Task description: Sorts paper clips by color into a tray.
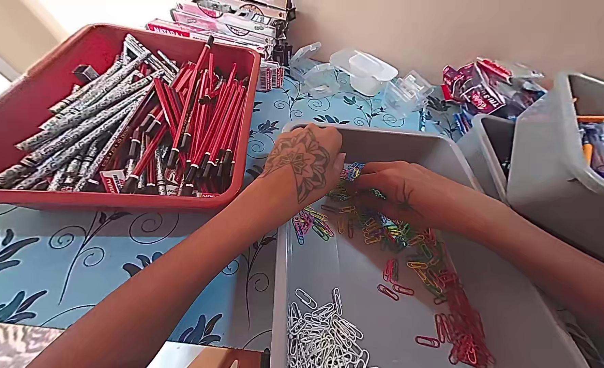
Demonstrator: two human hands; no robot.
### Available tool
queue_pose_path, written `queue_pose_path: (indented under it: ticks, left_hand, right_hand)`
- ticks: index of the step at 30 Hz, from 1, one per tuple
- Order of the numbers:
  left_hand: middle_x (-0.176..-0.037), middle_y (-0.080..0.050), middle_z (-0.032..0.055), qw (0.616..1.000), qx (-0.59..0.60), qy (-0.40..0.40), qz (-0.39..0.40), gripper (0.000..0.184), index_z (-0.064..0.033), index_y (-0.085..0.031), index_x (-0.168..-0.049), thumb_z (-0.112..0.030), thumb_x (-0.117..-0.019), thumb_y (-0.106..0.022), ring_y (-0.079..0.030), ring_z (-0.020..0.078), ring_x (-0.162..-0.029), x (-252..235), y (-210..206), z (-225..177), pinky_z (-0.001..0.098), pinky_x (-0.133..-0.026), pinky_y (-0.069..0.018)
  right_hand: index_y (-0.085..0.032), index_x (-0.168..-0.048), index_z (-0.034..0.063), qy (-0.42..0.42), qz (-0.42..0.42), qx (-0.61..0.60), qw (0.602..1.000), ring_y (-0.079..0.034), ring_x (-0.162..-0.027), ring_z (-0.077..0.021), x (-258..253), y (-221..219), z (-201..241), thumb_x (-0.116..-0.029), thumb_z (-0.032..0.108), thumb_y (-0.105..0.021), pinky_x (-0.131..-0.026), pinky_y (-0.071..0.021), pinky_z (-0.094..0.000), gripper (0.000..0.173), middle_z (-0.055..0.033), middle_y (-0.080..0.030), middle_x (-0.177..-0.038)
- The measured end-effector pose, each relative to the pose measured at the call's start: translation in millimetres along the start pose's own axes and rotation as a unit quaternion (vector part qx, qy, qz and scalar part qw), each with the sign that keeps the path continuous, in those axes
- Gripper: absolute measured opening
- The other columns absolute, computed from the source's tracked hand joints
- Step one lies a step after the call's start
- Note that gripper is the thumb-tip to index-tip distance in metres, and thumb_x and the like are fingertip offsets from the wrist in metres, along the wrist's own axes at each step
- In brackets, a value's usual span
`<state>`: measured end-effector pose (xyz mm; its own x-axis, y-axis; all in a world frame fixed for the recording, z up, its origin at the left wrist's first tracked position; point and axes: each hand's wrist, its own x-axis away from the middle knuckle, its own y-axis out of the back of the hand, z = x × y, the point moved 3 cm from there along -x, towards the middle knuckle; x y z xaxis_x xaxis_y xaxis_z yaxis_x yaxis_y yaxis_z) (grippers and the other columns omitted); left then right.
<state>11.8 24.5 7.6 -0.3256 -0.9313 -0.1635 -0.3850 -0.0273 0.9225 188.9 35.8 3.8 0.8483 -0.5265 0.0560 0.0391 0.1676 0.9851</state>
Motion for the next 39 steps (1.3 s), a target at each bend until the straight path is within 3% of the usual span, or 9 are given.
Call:
queue_pose_path:
  ticks: [6,10,16,22,26,29,31,34,39]
  left_hand:
    - [-0.085,-0.067,0.0140,1.000,-0.004,-0.002,0.002,0.029,-0.0038,-0.070,-0.099,-0.026,-0.1067,-0.053,-0.067,0.0321,-0.085,-0.7,-1.8,1.0,0.0500,-0.071,-0.0477]
    - [-0.082,-0.067,0.0127,1.000,0.004,-0.003,-0.003,0.028,-0.0044,-0.071,-0.097,-0.025,-0.1057,-0.054,-0.067,0.0307,-0.082,-0.9,-1.9,0.9,0.0485,-0.068,-0.0476]
    - [-0.082,-0.065,0.0125,1.000,0.004,-0.020,-0.017,0.028,-0.0042,-0.068,-0.095,-0.025,-0.1063,-0.053,-0.066,0.0297,-0.083,1.7,-2.9,1.8,0.0464,-0.068,-0.0464]
    - [-0.086,-0.067,0.0139,1.000,0.002,-0.005,0.006,0.028,-0.0032,-0.070,-0.101,-0.025,-0.1069,-0.052,-0.067,0.0314,-0.086,-0.1,1.0,-1.3,0.0483,-0.070,-0.0473]
    - [-0.083,-0.066,0.0130,1.000,-0.007,-0.020,-0.020,0.028,-0.0048,-0.069,-0.097,-0.026,-0.1058,-0.053,-0.067,0.0312,-0.083,0.6,-4.1,3.2,0.0490,-0.068,-0.0474]
    - [-0.086,-0.067,0.0129,1.000,-0.003,-0.009,0.001,0.029,-0.0048,-0.070,-0.100,-0.026,-0.1067,-0.052,-0.067,0.0304,-0.087,-0.4,-1.5,1.0,0.0483,-0.071,-0.0476]
    - [-0.087,-0.067,0.0135,1.000,-0.001,0.001,0.009,0.028,-0.0038,-0.070,-0.101,-0.025,-0.1068,-0.052,-0.067,0.0307,-0.088,-0.5,0.6,0.0,0.0485,-0.072,-0.0473]
    - [-0.087,-0.067,0.0134,1.000,-0.002,-0.016,-0.013,0.028,-0.0042,-0.071,-0.100,-0.025,-0.1058,-0.053,-0.067,0.0314,-0.087,-0.4,-3.4,3.3,0.0493,-0.072,-0.0471]
    - [-0.089,-0.068,0.0156,1.000,-0.011,-0.019,-0.012,0.028,-0.0037,-0.070,-0.102,-0.026,-0.1056,-0.053,-0.067,0.0342,-0.090,1.1,-4.3,4.2,0.0517,-0.074,-0.0477]
  right_hand:
    - [-0.074,-0.095,0.0068,0.001,-0.035,-0.007,0.999,-0.067,-0.079,-0.0213,-0.2,-2.9,1.1,-0.0917,0.011,-0.064,-0.064,-0.0536,-0.0394,0.011,-0.0074,-0.067,-0.089]
    - [-0.073,-0.100,0.0107,-0.010,-0.091,-0.016,0.996,-0.064,-0.076,-0.0125,7.8,3.5,-1.0,-0.0936,0.018,-0.059,-0.062,-0.0517,-0.0308,0.016,-0.0016,-0.066,-0.091]
    - [-0.072,-0.104,0.0101,-0.048,-0.113,-0.028,0.992,-0.049,-0.053,-0.0031,18.2,10.3,17.7,-0.0947,0.016,-0.058,-0.047,-0.0405,-0.0221,0.018,0.0047,-0.061,-0.070]
    - [-0.073,-0.106,0.0089,0.095,-0.029,-0.217,0.971,-0.058,-0.073,0.0058,45.9,-4.2,69.7,-0.1063,0.022,-0.051,-0.067,-0.0456,-0.0063,0.026,0.0020,-0.070,-0.086]
    - [-0.070,-0.115,0.0102,0.085,-0.024,-0.137,0.987,-0.064,-0.078,-0.0069,51.1,-11.4,73.9,-0.1048,0.030,-0.052,-0.068,-0.0518,-0.0192,0.029,-0.0025,-0.071,-0.096]
    - [-0.059,-0.133,0.0007,0.081,0.086,-0.120,0.986,-0.068,-0.085,-0.0282,50.4,-20.2,88.5,-0.0915,0.045,-0.070,-0.064,-0.0562,-0.0403,0.062,-0.0162,-0.064,-0.108]
    - [-0.058,-0.133,-0.0022,0.083,0.095,-0.147,0.981,-0.069,-0.085,-0.0319,45.5,-29.1,107.1,-0.0842,0.030,-0.080,-0.063,-0.0571,-0.0410,0.063,-0.0197,-0.063,-0.110]
    - [-0.058,-0.131,-0.0073,0.079,0.129,-0.224,0.963,-0.069,-0.090,-0.0356,43.7,-31.3,128.1,-0.0875,0.005,-0.074,-0.067,-0.0580,-0.0412,0.048,-0.0241,-0.061,-0.114]
    - [-0.063,-0.129,-0.0003,0.117,0.061,-0.164,0.978,-0.071,-0.086,-0.0304,54.9,-18.3,126.4,-0.0948,0.006,-0.062,-0.061,-0.0574,-0.0374,0.035,-0.0185,-0.067,-0.112]
